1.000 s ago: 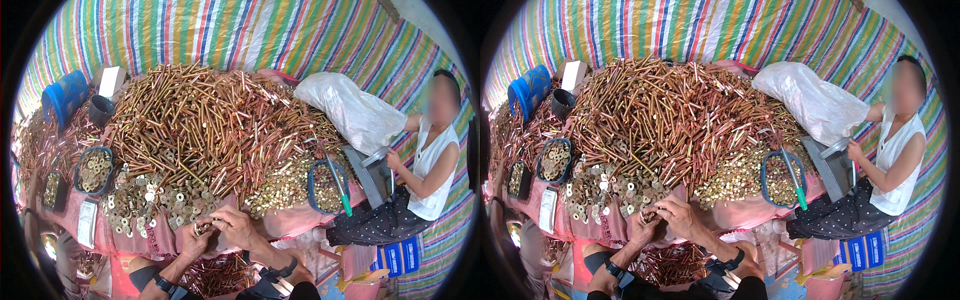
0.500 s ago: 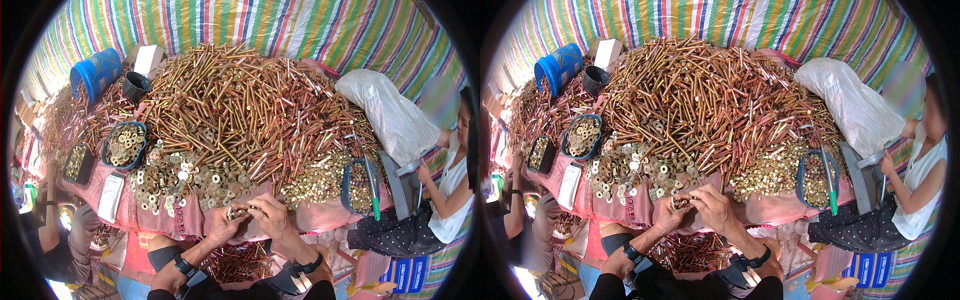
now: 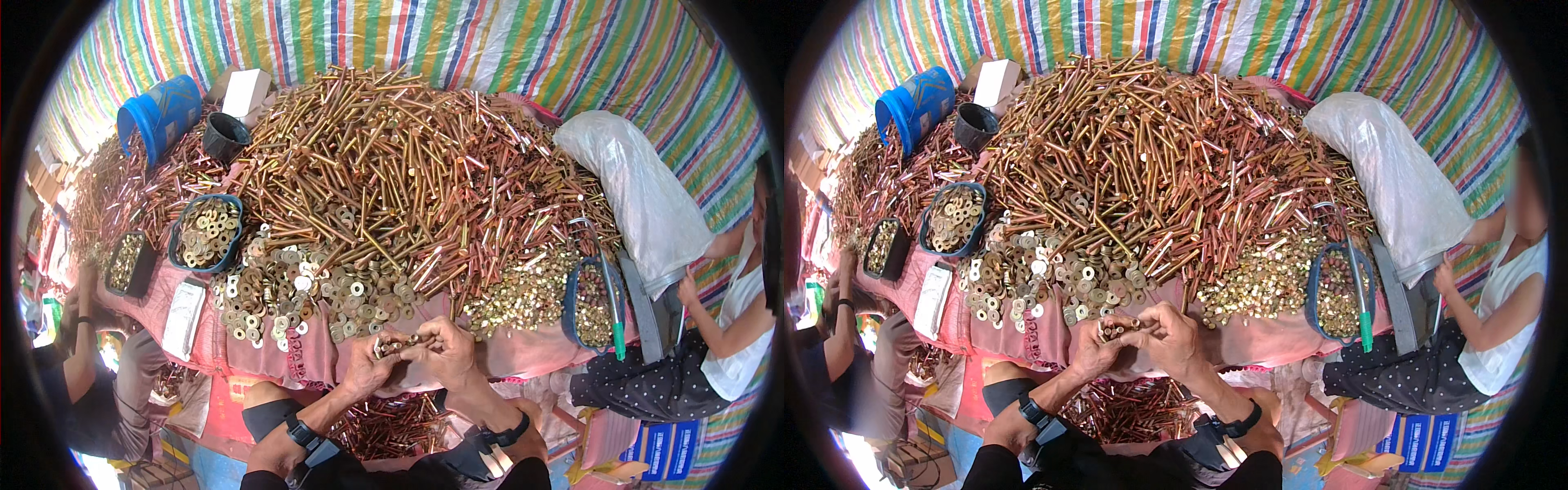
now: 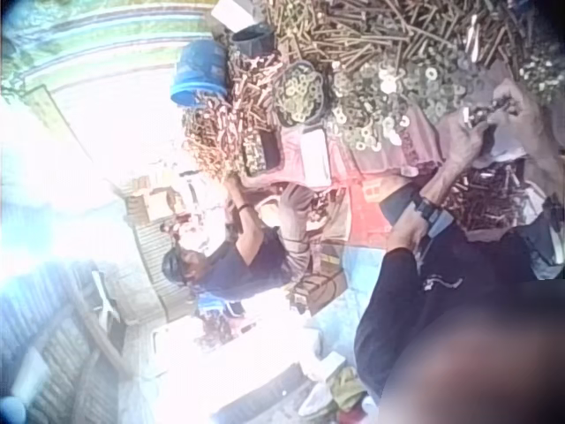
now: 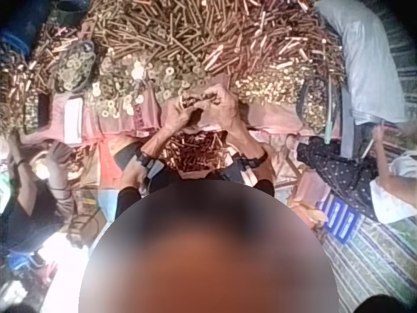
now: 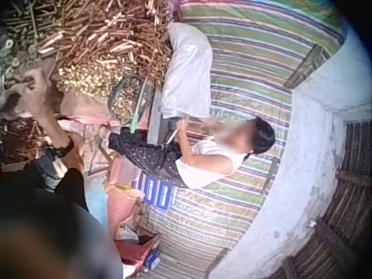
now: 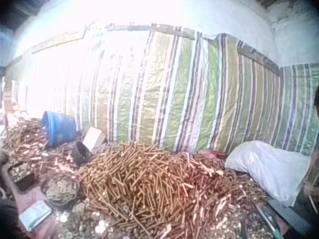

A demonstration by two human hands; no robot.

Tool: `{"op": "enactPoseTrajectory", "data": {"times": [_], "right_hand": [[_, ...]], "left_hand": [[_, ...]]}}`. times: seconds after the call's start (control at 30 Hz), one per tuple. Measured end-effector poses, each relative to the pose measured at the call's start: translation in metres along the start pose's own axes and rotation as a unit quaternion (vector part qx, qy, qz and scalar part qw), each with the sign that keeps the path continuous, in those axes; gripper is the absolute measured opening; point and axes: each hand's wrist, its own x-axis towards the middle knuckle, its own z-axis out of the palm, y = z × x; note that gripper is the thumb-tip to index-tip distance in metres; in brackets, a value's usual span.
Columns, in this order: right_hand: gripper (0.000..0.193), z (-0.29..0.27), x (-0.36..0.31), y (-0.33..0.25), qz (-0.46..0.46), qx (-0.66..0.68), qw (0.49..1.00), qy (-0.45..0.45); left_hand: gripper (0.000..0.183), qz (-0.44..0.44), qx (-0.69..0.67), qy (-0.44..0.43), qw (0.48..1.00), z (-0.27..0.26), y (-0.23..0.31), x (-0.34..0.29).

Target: The person picks up metal tubes and threaded washers from a large pile, threading the washers onto the tubes by hand and placing the assembled pieces into a container.

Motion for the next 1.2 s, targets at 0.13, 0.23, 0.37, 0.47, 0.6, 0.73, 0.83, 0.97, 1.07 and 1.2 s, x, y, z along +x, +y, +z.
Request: {"op": "enactPoseTrajectory", "data": {"times": [0.13,0.23,0.37,0.47,0.6,0.73,0.83,0.97,1.07,1.2], "right_hand": [[0.031,-0.008,0.009,0.000,-0.127,-0.096,0.987,-0.033],[0.028,-0.010,0.009,0.000,-0.092,-0.063,0.993,-0.038],[0.023,-0.008,0.009,0.001,-0.072,-0.037,0.996,-0.034],[0.022,-0.007,0.011,-0.001,-0.121,-0.058,0.991,-0.019],[0.022,-0.008,0.009,-0.006,-0.028,-0.007,0.999,-0.044],[0.020,-0.010,0.006,-0.005,-0.001,0.011,0.999,-0.047],[0.021,-0.010,0.009,0.001,-0.103,-0.037,0.994,-0.031],[0.025,-0.008,0.005,0.002,-0.002,-0.010,0.999,-0.051],[0.025,-0.008,0.002,-0.004,0.031,-0.006,0.999,-0.039],[0.023,-0.009,0.006,-0.008,-0.063,-0.075,0.994,-0.050]], "left_hand": [[0.017,0.056,0.027,-0.012,0.998,-0.001,-0.001,0.001],[0.015,0.017,-0.001,-0.013,1.000,0.001,0.000,0.001],[0.014,0.017,0.002,-0.007,1.000,0.002,0.003,0.002],[0.015,0.000,0.012,-0.021,1.000,0.002,0.007,0.002],[0.015,0.022,0.089,-0.031,0.995,0.002,0.012,0.002],[0.016,0.030,0.002,-0.002,1.000,0.004,0.009,0.003],[0.015,0.024,0.004,-0.018,1.000,0.004,0.006,0.003],[0.015,-0.007,0.022,0.000,1.000,0.002,0.005,0.002],[0.014,-0.004,0.025,-0.007,1.000,0.002,0.008,0.002],[0.014,0.000,0.025,-0.014,1.000,0.004,0.012,0.003]]}}
